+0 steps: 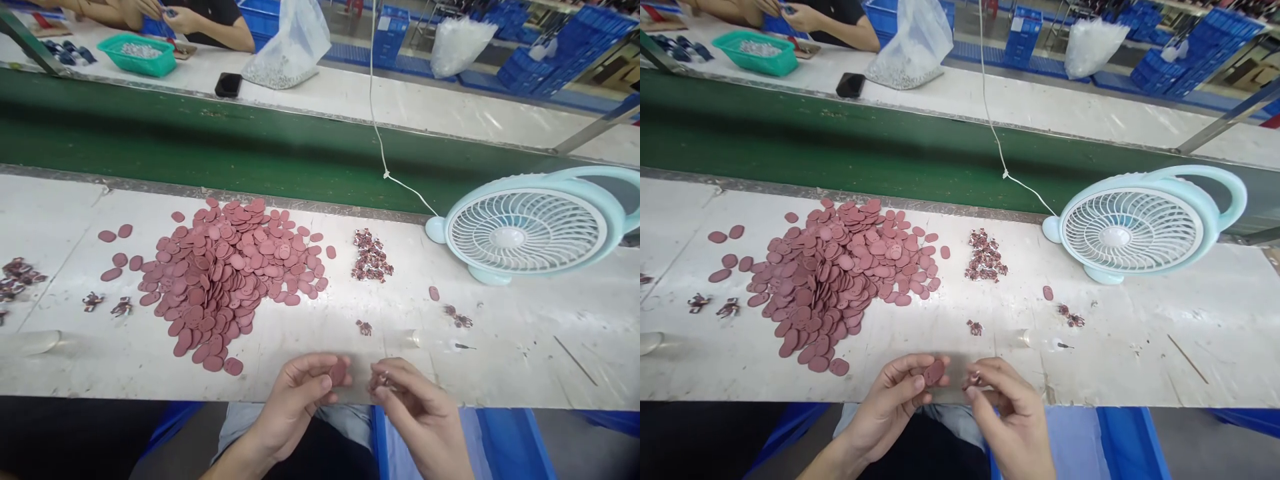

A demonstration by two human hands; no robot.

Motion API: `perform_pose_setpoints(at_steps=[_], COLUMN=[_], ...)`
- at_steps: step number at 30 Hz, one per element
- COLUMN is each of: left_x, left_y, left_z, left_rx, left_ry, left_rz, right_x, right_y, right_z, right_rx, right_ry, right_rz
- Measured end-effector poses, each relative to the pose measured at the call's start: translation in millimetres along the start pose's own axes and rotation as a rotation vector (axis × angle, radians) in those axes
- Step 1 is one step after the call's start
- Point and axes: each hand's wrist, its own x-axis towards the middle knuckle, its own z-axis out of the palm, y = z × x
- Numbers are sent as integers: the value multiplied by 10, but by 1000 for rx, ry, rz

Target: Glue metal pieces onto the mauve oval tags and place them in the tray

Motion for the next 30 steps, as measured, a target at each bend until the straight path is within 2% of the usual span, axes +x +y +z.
perform_pose_setpoints(at_steps=[3, 7, 21, 26, 30], left_x=[-11, -31, 14, 17, 9], left_y=[-7, -18, -35, -24, -36], left_z=[29, 36, 28, 65, 85], left_rx=[39, 79, 108, 161, 158], left_ry=[2, -12, -130, -150, -150], left_rz=[23, 83, 122, 176, 218], right_x=[-35, -11, -11, -25, -22], right_y=[-120, -184, -219, -239, -229], right_z=[156, 244, 229, 214, 228], right_rx=[63, 25, -71, -119, -64], right_ry=[-129, -122, -148, -138, -127], right_rz=[-50, -13, 55, 49, 68])
